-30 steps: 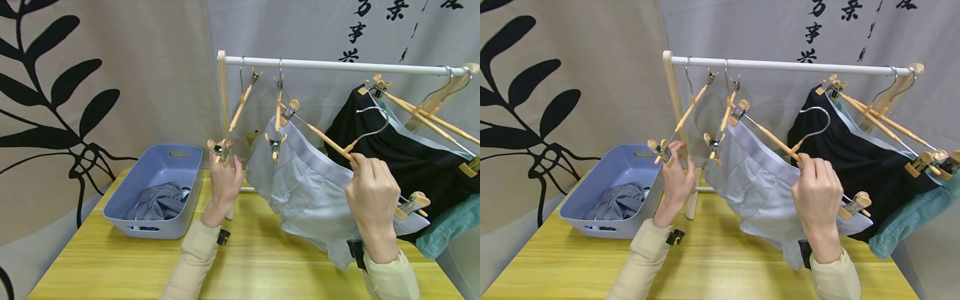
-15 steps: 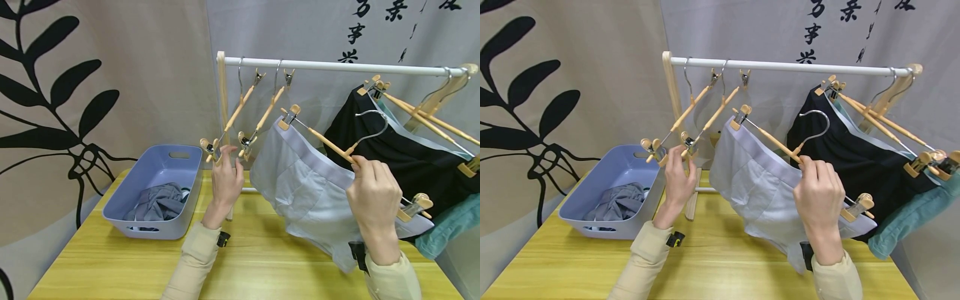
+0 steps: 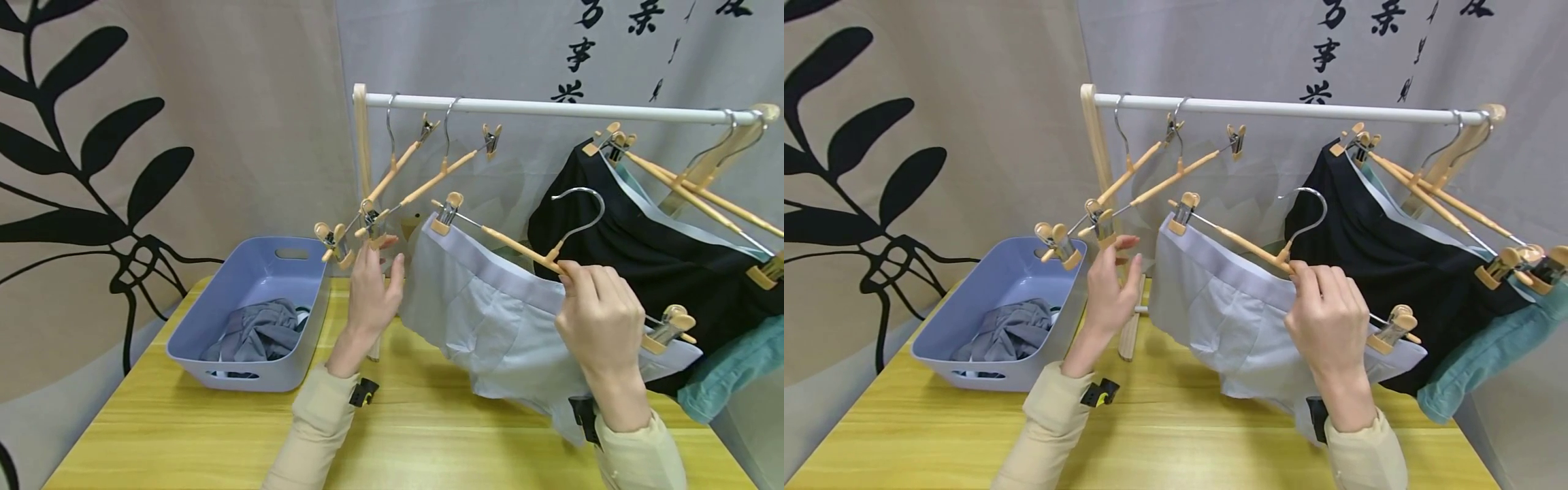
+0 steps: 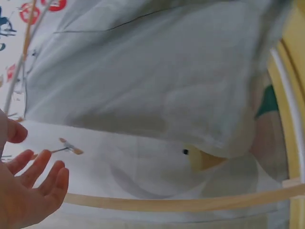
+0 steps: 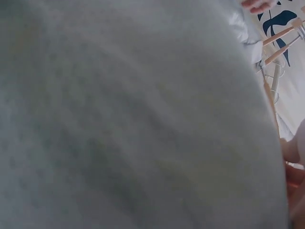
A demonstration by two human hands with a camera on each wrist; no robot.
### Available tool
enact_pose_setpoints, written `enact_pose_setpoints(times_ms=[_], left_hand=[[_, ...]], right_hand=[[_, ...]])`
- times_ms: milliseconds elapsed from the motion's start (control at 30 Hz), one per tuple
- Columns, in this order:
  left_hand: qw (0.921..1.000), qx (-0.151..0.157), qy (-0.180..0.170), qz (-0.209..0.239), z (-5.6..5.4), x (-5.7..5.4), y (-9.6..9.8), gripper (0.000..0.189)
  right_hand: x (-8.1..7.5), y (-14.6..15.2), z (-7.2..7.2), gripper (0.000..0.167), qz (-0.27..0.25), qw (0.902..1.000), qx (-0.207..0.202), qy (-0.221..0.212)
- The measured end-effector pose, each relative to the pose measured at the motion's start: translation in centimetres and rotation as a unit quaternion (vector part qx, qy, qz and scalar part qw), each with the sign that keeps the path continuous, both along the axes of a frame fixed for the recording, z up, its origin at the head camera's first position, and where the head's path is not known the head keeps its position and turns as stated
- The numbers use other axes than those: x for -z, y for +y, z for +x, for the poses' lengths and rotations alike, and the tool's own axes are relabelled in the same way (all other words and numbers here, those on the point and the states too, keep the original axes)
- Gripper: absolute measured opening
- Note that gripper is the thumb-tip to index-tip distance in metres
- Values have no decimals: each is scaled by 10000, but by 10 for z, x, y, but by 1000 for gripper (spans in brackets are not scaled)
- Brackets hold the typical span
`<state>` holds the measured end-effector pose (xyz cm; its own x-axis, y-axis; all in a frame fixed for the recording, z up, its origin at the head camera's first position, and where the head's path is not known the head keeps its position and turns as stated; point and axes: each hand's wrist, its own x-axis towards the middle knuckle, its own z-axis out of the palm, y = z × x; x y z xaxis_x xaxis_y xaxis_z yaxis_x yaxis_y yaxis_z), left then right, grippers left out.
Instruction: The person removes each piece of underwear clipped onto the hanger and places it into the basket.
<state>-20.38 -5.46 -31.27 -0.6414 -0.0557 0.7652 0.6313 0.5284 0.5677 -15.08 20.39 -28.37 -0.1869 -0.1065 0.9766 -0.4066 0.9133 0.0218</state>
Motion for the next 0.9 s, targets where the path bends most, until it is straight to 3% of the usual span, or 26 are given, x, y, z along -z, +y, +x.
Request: enact_pose_setpoints(times_ms=[167,367,733,900], left_hand=[[9976,617,-64,302,8,-14,-1,28],[9944,993,-53,351,16,-26,-5,29],[9917,1170,-536,65,22,-33,-13,27],[9898,1214,-742,-98,25,-32,-16,47]], right_hand=[[2,-2,-2,13,329,9985,-355,243],[3,-6,-3,16,628,9937,-817,453],[6,-10,-4,25,1157,9848,-1254,332],[5,-13,-5,27,1236,9810,-1413,500]])
